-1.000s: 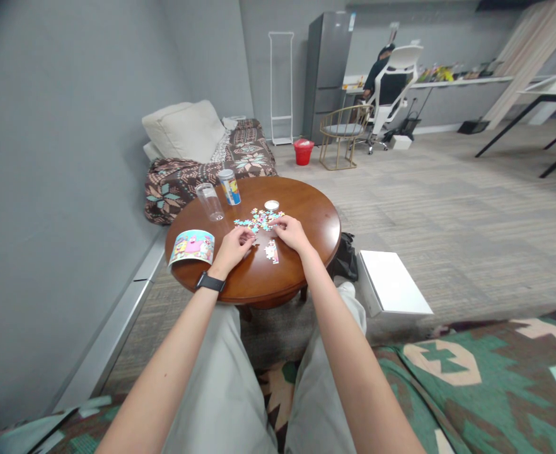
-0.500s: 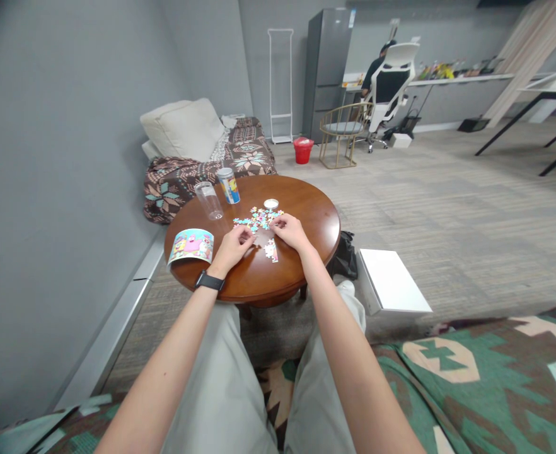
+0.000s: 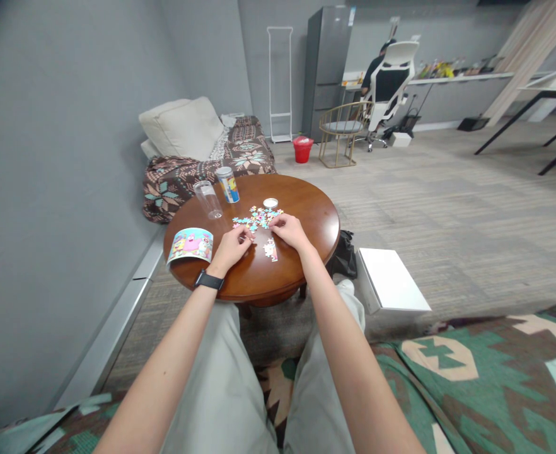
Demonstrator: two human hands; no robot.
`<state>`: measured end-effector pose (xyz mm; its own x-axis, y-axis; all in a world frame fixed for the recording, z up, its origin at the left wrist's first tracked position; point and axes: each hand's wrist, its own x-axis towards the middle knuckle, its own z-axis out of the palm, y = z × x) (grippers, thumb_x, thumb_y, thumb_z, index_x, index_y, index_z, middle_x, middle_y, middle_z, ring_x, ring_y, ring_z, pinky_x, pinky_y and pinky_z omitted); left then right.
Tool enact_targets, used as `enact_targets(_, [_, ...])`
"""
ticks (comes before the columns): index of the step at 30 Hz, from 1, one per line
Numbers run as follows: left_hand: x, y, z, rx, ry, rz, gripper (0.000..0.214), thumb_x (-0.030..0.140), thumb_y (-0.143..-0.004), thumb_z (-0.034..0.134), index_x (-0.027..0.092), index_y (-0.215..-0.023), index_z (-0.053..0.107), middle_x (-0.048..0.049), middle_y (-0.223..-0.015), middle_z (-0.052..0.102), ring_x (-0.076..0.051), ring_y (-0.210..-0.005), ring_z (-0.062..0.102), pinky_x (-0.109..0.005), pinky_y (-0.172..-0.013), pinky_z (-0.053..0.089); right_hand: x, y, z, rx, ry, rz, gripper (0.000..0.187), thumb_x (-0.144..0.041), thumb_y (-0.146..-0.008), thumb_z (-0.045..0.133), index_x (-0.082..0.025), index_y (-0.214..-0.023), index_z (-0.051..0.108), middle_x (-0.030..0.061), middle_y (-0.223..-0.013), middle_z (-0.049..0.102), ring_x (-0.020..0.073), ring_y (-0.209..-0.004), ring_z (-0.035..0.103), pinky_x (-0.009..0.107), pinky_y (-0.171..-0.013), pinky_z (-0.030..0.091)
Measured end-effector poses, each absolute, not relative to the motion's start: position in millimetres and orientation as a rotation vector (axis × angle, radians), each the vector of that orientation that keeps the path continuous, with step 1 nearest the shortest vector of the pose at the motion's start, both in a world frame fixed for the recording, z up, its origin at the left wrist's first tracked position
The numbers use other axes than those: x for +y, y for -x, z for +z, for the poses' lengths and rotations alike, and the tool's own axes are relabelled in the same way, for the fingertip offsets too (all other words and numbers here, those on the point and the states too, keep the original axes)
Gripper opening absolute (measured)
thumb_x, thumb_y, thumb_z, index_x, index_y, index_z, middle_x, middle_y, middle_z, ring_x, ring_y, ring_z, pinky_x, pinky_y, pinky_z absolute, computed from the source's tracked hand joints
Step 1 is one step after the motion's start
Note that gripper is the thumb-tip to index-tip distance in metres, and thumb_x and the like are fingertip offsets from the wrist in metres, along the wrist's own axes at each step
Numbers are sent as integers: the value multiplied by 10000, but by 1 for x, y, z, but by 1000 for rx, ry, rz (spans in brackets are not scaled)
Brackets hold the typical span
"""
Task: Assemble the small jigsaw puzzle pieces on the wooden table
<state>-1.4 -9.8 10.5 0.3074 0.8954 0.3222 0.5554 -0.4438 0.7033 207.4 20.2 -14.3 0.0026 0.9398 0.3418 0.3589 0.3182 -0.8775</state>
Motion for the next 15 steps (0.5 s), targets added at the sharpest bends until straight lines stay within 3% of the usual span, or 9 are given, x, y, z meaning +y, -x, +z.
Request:
enact_targets(7, [-10,0,13,1303,-2144,962,149,98,-811,509,210,-773,601,-8,-839,697,-166,-802,638,-288,-804,496,21,-211,-14,-1595,1268,641,85,-256,-716,692,-197,-762,732,21,-772,716,170,-703,621,306,-730,510])
enact_targets(15, [-11,-2,12,1262,-2148,972,75,137,-801,548,199,-771,577,-7,-814,663,-149,-742,603,-269,-738,497,22,-209,-20,-1520,1201,828,152,-275,-739,637,-186,-852,685,13,-739,682,147,-599,624,289,-634,521])
